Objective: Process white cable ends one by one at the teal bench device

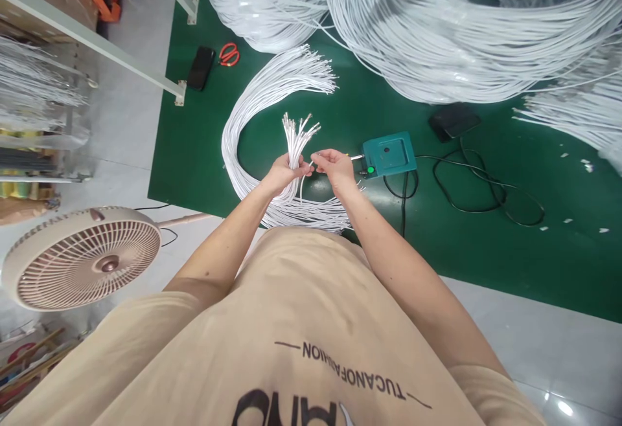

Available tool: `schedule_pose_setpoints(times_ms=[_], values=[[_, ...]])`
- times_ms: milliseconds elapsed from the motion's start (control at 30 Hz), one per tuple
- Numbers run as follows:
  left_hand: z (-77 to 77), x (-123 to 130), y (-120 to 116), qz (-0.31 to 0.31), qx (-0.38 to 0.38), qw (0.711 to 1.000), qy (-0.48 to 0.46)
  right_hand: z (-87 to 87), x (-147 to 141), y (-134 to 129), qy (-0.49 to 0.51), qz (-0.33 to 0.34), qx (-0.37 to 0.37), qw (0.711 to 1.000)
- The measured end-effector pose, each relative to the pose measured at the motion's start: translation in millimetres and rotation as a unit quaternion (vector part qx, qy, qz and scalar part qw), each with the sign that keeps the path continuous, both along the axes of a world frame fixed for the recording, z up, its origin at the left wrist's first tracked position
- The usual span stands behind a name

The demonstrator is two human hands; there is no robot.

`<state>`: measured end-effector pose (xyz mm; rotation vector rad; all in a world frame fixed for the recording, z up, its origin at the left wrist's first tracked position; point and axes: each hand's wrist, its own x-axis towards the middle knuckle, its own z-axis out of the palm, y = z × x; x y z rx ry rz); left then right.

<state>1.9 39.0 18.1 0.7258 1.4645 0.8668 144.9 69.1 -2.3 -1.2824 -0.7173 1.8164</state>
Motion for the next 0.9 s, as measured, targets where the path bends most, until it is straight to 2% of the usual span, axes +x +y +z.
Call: schedule_pose_setpoints(times_ms=[333,433,600,667,767,900], values=[[5.0,-2,-2,-0.023,0.022,0.999,0.006,-5.6,4,-1,0.127,0.026,-0.100,0.987],[3.4,-2,-4,-0.020,0.027,0.999,0.009,-2.3,2,2,0.091,0.036,-0.120,0.988],[-0.2,-2,-4,-0.003,0.021,1.000,0.022,2.9,3,5,0.029,0.120,-0.191,0.974],[-0.8,-2,-4,0.001,0.021,1.000,0.020,3.8,4,4,0.011,0.090,-0.174,0.981],[-1.4,-3,-3,0.000,0.019,1.000,0.012,4.2,4,2,0.047,0.032,-0.102,0.993],[-0.5,-2,-3,0.000,0.021,1.000,0.003,3.9,2,1,0.070,0.052,-0.076,0.993]])
